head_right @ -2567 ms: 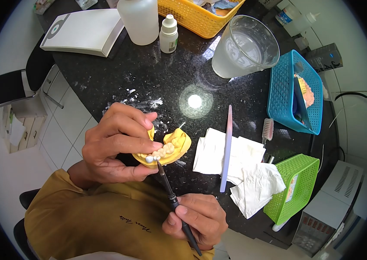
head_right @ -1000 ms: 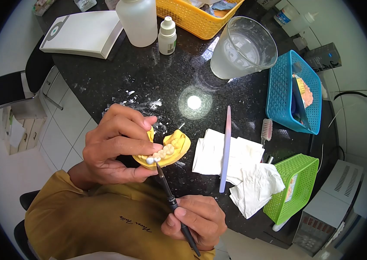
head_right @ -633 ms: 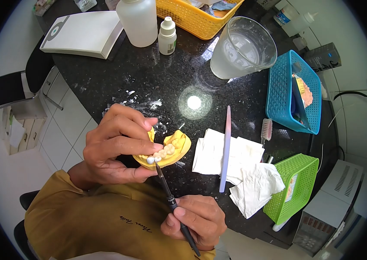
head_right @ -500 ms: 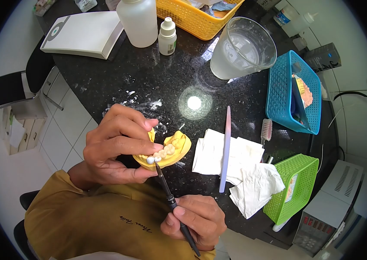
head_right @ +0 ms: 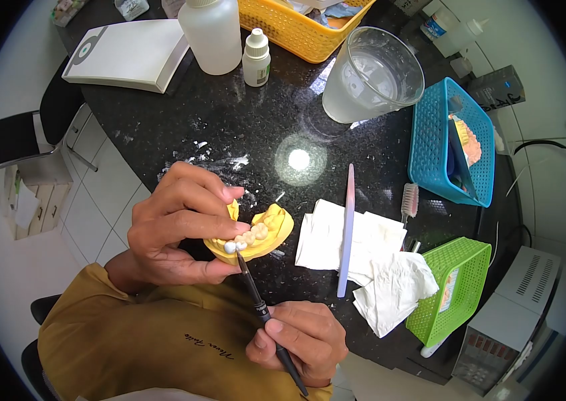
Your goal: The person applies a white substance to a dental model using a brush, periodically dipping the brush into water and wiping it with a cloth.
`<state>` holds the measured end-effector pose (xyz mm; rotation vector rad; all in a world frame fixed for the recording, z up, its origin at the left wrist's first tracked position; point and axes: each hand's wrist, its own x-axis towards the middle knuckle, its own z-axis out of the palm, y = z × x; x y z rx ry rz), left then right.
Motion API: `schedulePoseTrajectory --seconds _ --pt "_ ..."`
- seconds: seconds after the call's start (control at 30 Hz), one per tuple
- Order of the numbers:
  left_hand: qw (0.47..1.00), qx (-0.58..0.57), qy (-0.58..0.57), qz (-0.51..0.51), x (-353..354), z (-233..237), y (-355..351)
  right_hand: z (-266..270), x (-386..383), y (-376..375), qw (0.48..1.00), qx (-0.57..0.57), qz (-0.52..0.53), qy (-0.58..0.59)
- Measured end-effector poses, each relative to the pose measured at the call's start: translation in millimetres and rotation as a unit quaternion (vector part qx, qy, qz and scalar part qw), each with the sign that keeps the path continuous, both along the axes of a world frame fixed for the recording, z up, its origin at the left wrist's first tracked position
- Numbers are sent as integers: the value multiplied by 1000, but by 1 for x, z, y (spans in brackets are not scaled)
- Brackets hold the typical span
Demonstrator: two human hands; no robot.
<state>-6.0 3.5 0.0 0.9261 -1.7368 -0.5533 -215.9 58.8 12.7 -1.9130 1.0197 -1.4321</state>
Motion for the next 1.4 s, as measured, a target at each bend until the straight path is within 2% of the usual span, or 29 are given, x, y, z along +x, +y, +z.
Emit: schedulePoseTrajectory --seconds 1.37,1.4 --pt "1000 -8 6 -12 0 0 -1 0 -2 0 1000 2 10 18" --pt "1000 -7 12 -14 0 -1 -1 -8 -2 2 998 -37 9 -58"
